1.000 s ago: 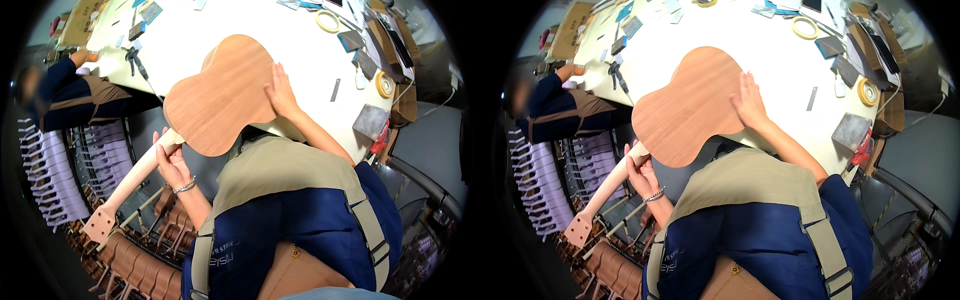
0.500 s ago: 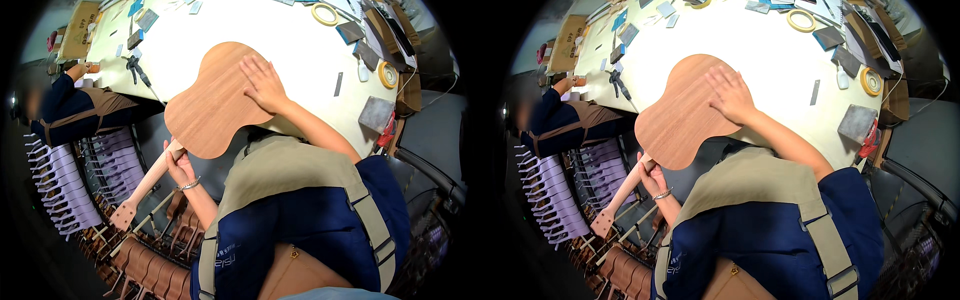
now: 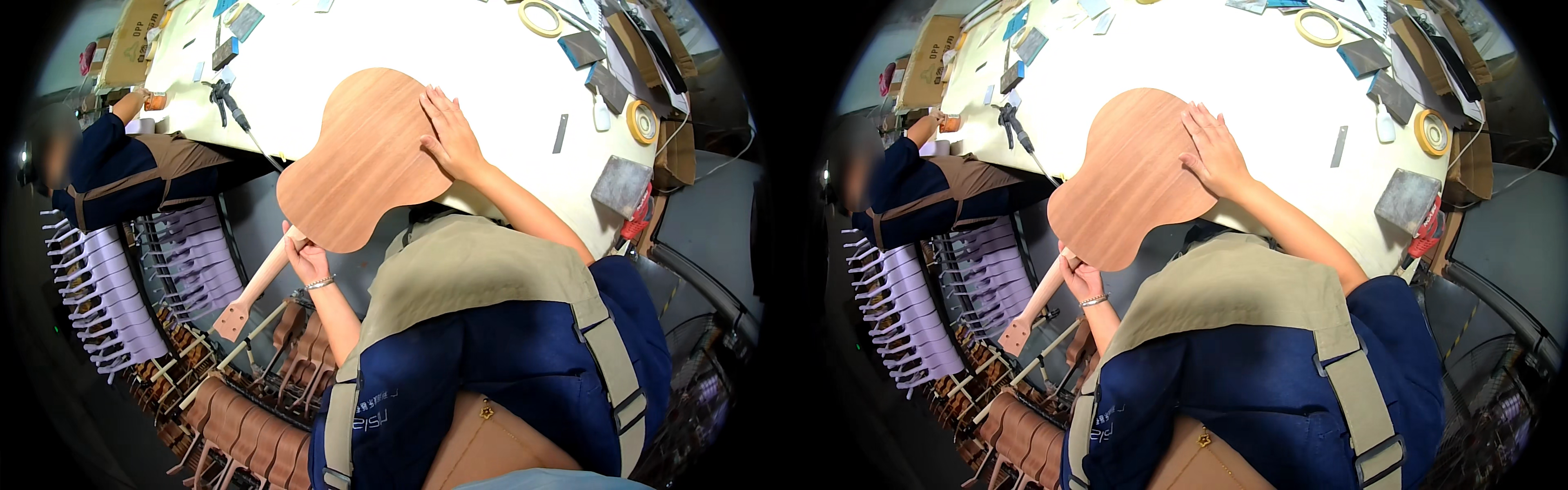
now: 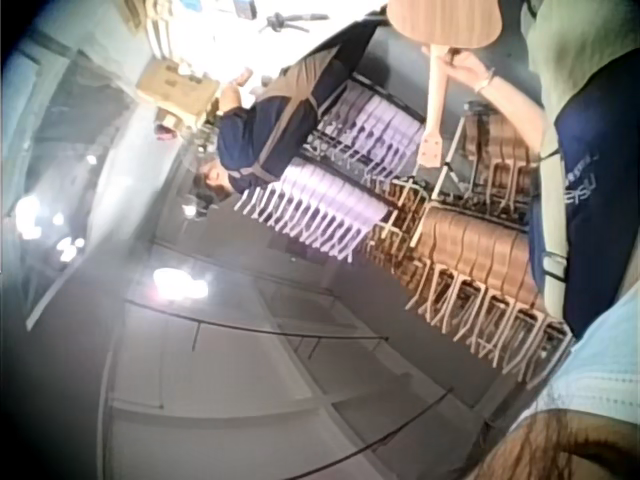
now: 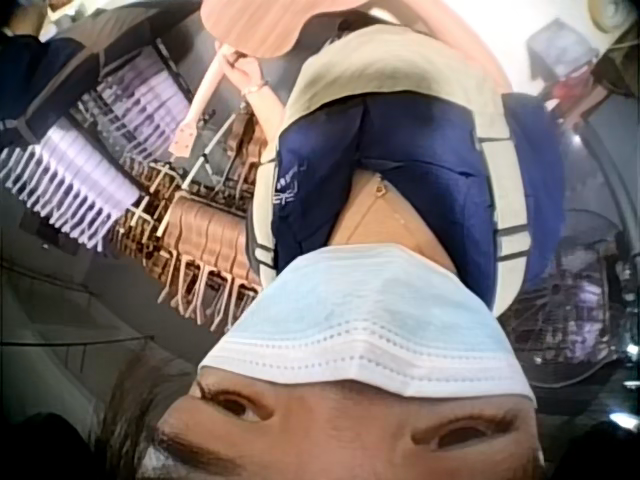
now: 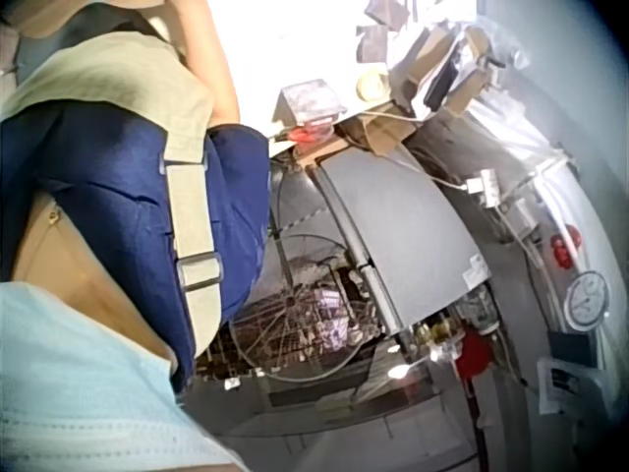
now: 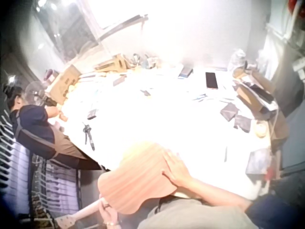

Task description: The person repeatedly picks up unfinished acoustic guitars from a rack, sands the body and neck using sandpaper and a sanding block, and then returns them to the rack. The process involves flipping the guitar to sand different surfaces and inspecting the wood grain.

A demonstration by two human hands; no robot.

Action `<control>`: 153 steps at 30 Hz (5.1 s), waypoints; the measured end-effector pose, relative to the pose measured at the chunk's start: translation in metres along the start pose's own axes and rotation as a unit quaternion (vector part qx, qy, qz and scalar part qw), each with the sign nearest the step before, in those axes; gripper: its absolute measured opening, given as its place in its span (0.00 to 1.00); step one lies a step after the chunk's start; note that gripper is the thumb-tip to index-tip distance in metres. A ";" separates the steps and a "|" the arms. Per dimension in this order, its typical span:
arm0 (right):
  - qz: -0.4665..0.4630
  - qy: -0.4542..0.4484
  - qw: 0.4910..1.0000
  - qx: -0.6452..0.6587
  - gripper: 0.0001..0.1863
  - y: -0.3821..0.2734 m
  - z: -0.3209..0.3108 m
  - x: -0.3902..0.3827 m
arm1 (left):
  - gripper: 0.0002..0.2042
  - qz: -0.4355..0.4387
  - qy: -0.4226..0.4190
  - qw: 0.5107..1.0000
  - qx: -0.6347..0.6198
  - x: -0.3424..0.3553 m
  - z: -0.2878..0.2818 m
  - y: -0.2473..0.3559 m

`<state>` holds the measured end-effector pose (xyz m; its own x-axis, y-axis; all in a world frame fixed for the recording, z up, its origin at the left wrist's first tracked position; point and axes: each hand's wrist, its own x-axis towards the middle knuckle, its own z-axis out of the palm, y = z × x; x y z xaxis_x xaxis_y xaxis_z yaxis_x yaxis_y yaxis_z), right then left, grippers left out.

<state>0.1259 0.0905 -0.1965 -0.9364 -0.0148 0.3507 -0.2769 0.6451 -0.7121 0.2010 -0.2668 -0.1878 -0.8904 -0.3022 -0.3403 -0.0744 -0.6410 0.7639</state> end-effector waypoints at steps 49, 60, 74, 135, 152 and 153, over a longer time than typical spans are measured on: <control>-0.194 -0.213 0.921 -0.261 0.31 -0.100 -0.194 0.000 | 0.19 -0.159 0.189 0.956 0.157 0.055 0.066 -0.078; -0.172 -0.203 0.942 -0.203 0.31 -0.122 -0.083 0.042 | 0.17 -0.169 0.188 0.957 0.144 0.055 0.060 -0.088; -0.101 -0.166 0.952 -0.238 0.32 -0.108 -0.118 0.016 | 0.16 -0.156 0.182 0.960 0.147 0.054 0.062 -0.084; 0.415 0.420 0.660 0.464 0.16 0.191 -0.268 -0.240 | 0.24 0.026 -0.027 0.994 0.100 -0.002 0.143 0.016; 0.206 0.242 0.948 0.035 0.19 0.035 -0.206 -0.126 | 0.28 0.101 -0.045 0.993 0.038 -0.033 0.176 0.020; 0.273 0.112 0.942 0.159 0.24 0.022 -0.186 -0.113 | 0.29 0.107 -0.055 0.992 0.028 -0.034 0.174 0.021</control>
<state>0.2654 0.2486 -0.1385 -0.8992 0.4369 -0.0259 0.1483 0.2485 -0.9572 0.1518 -0.1472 -0.0642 -0.9317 -0.3470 -0.1068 0.1008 -0.5297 0.8422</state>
